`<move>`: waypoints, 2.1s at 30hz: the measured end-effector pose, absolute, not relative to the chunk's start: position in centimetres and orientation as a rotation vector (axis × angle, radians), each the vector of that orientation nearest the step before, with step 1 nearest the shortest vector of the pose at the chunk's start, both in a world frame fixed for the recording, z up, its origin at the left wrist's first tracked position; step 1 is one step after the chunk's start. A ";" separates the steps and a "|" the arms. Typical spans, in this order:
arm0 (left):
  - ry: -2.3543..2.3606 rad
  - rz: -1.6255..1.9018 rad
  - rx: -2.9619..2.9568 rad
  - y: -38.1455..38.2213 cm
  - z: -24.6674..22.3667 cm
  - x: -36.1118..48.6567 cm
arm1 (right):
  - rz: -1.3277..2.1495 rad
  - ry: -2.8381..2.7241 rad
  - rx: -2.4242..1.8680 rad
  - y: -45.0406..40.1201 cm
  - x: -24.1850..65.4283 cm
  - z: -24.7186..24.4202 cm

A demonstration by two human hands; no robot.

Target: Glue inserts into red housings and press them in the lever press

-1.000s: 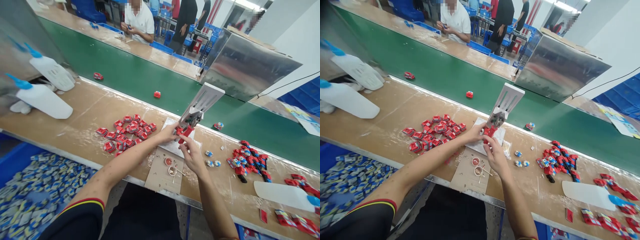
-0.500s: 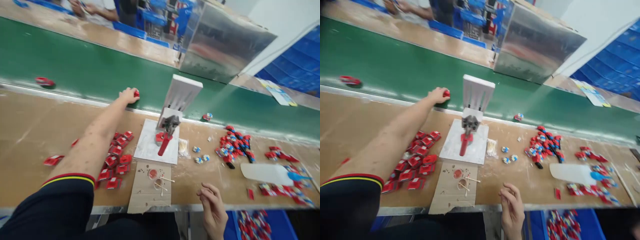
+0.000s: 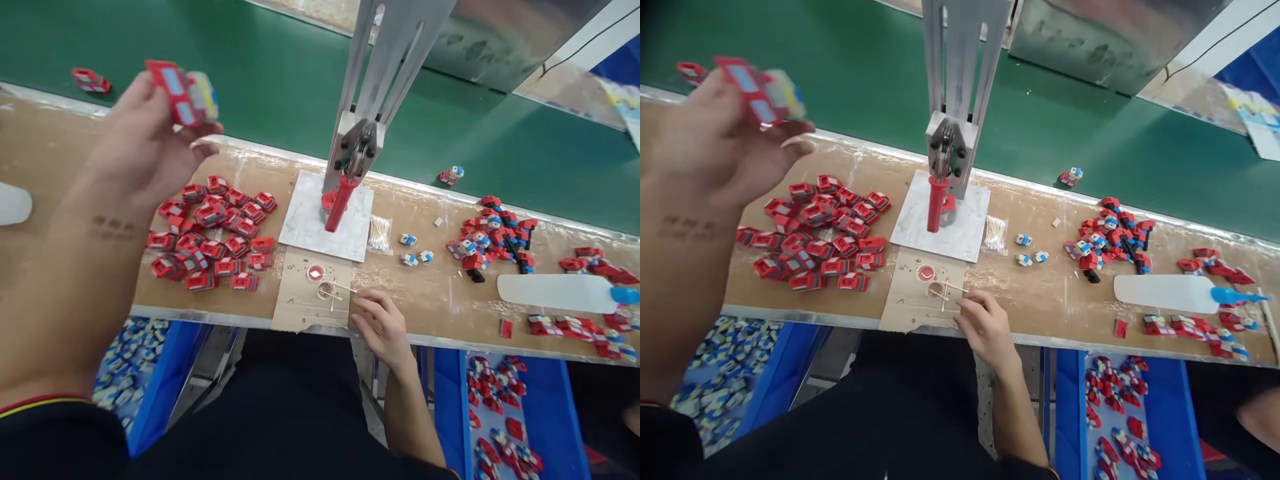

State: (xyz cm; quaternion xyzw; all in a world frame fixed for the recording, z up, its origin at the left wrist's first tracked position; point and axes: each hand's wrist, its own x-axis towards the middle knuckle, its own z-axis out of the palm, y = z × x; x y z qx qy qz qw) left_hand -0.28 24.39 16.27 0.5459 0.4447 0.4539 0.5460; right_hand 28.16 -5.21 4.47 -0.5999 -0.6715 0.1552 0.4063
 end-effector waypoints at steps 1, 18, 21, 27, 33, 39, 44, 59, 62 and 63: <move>1.065 1.098 1.240 20.7 16.6 -1.4 | 0.404 -1.729 -1.505 -4.9 27.8 4.2; 0.781 0.907 0.323 -0.4 3.8 0.3 | 0.151 -1.952 -1.357 0.1 25.2 4.3; 0.803 0.927 0.453 -0.5 3.3 0.1 | 0.179 -1.909 -1.342 0.1 25.0 4.0; 0.755 0.952 0.648 -0.9 1.7 0.1 | 0.229 -1.741 -1.404 -0.7 25.4 3.3; 0.726 1.001 0.692 -0.8 1.0 0.4 | 0.344 -1.404 -1.396 -1.8 26.0 2.0; 0.636 0.995 0.689 -0.3 2.4 0.4 | 0.378 -1.214 -1.297 -2.1 25.8 1.4; 0.675 0.982 0.691 -0.5 2.4 0.3 | 0.386 -1.216 -1.288 -2.1 25.5 1.3; 0.872 1.085 1.057 -1.2 2.0 0.3 | 0.363 -1.208 -1.315 -2.3 25.4 1.1; 0.897 1.100 1.074 -0.9 2.2 0.2 | 0.342 -1.217 -1.328 -2.4 25.5 1.2; 0.900 1.115 1.065 -0.9 2.2 0.2 | 0.325 -1.217 -1.339 -2.3 25.5 1.2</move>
